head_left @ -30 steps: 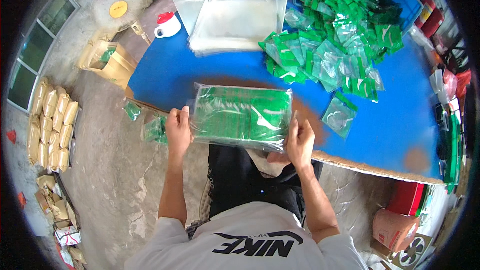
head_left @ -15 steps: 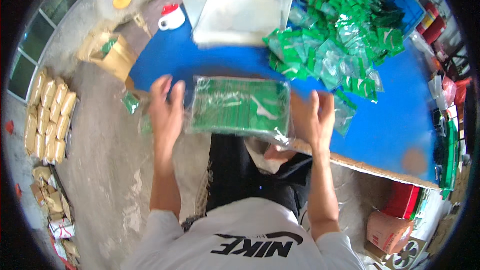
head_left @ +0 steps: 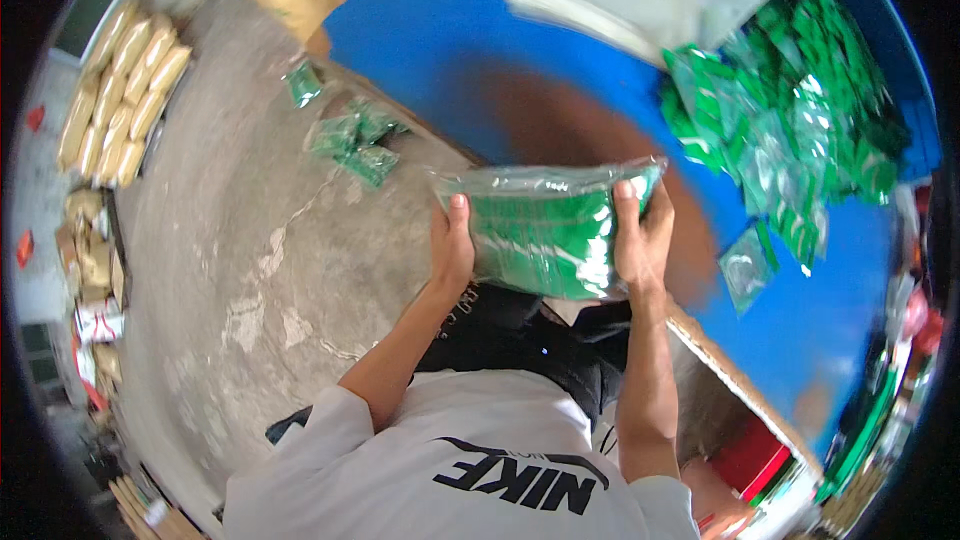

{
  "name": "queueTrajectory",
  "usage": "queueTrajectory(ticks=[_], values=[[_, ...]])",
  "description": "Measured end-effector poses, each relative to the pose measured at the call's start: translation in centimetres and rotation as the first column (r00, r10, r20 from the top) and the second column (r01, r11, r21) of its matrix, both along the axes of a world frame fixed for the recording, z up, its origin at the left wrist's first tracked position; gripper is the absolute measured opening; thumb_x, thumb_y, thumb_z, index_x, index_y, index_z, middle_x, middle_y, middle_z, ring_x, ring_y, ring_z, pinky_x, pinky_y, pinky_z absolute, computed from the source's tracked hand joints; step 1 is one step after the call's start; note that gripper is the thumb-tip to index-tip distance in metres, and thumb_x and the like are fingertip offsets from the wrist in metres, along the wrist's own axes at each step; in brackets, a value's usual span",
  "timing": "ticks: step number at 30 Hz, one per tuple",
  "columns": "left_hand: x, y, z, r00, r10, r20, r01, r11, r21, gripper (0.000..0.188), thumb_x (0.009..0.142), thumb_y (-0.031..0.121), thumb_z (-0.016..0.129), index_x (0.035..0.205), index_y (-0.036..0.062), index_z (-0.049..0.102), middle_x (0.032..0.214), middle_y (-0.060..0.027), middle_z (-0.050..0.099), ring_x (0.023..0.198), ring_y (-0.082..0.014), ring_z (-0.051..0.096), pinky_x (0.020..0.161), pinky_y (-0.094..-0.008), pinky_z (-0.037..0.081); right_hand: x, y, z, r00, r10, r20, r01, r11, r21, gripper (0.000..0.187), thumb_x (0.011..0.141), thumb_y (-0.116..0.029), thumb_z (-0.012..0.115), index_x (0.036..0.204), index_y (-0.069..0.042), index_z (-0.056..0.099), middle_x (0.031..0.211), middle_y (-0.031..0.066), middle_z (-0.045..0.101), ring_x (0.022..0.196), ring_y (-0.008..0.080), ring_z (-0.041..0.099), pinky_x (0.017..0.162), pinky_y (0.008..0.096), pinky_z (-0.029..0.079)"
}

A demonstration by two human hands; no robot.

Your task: Sorting, stacking, and placing small green plastic packets into a larger clear plastic bag for packaging.

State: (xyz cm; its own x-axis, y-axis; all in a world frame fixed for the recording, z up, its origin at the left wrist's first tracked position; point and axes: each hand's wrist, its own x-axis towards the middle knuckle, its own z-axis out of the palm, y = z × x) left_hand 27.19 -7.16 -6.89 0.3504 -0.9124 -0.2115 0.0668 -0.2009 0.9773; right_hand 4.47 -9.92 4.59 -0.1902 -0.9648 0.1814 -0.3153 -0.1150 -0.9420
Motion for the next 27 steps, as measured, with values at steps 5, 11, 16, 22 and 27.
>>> queueTrajectory(ticks=[5,11,16,22,27], values=[[4.1,-0.2,-4.3,0.461,-0.074,-0.884,0.324,0.942,0.090,0.091,0.093,0.075,0.033,0.140,-0.0007,0.050,0.139,-0.0169,0.055,0.126,-0.0321,0.053,0.111,-0.0423,0.038,5.9,3.1,0.3,0.949,0.299,-0.100,-0.285,0.949,0.133,0.044,0.103,-0.036,0.049,0.118,0.005,0.055,0.086,0.0188,0.065,0.078,0.0300,0.063,0.075,0.0394,0.051],[19.9,6.5,-20.9,0.529,0.364,-0.767,-0.185,0.931,0.314,0.094,0.090,0.079,0.032,0.142,0.0027,0.049,0.139,-0.0147,0.055,0.126,-0.0330,0.053,0.110,-0.0432,0.039,4.3,8.6,0.2,0.800,0.594,0.082,-0.595,0.767,0.241,0.038,0.098,-0.020,0.062,0.130,-0.001,0.054,0.092,0.0111,0.064,0.083,0.0194,0.063,0.075,0.0340,0.052],[40.0,-3.2,-22.5,0.570,0.540,-0.620,-0.389,0.842,0.375,0.100,0.084,0.087,0.029,0.148,0.0106,0.042,0.144,-0.0093,0.052,0.131,-0.0346,0.048,0.113,-0.0450,0.036,-7.3,10.4,2.4,0.963,0.004,-0.270,0.030,0.992,0.122,0.034,0.096,-0.024,0.066,0.119,0.000,0.063,0.097,0.0181,0.068,0.087,0.0274,0.068,0.078,0.0389,0.054],[21.4,-8.9,-7.7,0.553,-0.208,-0.807,0.542,0.825,0.159,0.085,0.096,0.070,0.037,0.133,-0.0043,0.052,0.124,-0.0226,0.063,0.114,-0.0328,0.062,0.100,-0.0450,0.048,-21.8,11.7,-1.9,0.392,-0.170,-0.904,0.285,0.957,-0.056,0.062,0.093,-0.046,0.062,0.130,0.003,0.055,0.143,0.0261,0.047,0.135,0.0419,0.043,0.112,0.0534,0.033],[1.0,-0.7,5.5,0.305,-0.702,-0.643,0.942,0.323,0.094,0.080,0.102,0.063,0.023,0.136,-0.0036,0.051,0.122,-0.0252,0.064,0.108,-0.0386,0.065,0.092,-0.0459,0.054,-11.8,11.0,-1.8,0.567,0.180,-0.804,-0.213,0.975,0.068,0.076,0.093,-0.056,0.054,0.145,-0.002,0.044,0.150,0.0213,0.042,0.144,0.0380,0.033,0.120,0.0540,0.019]])
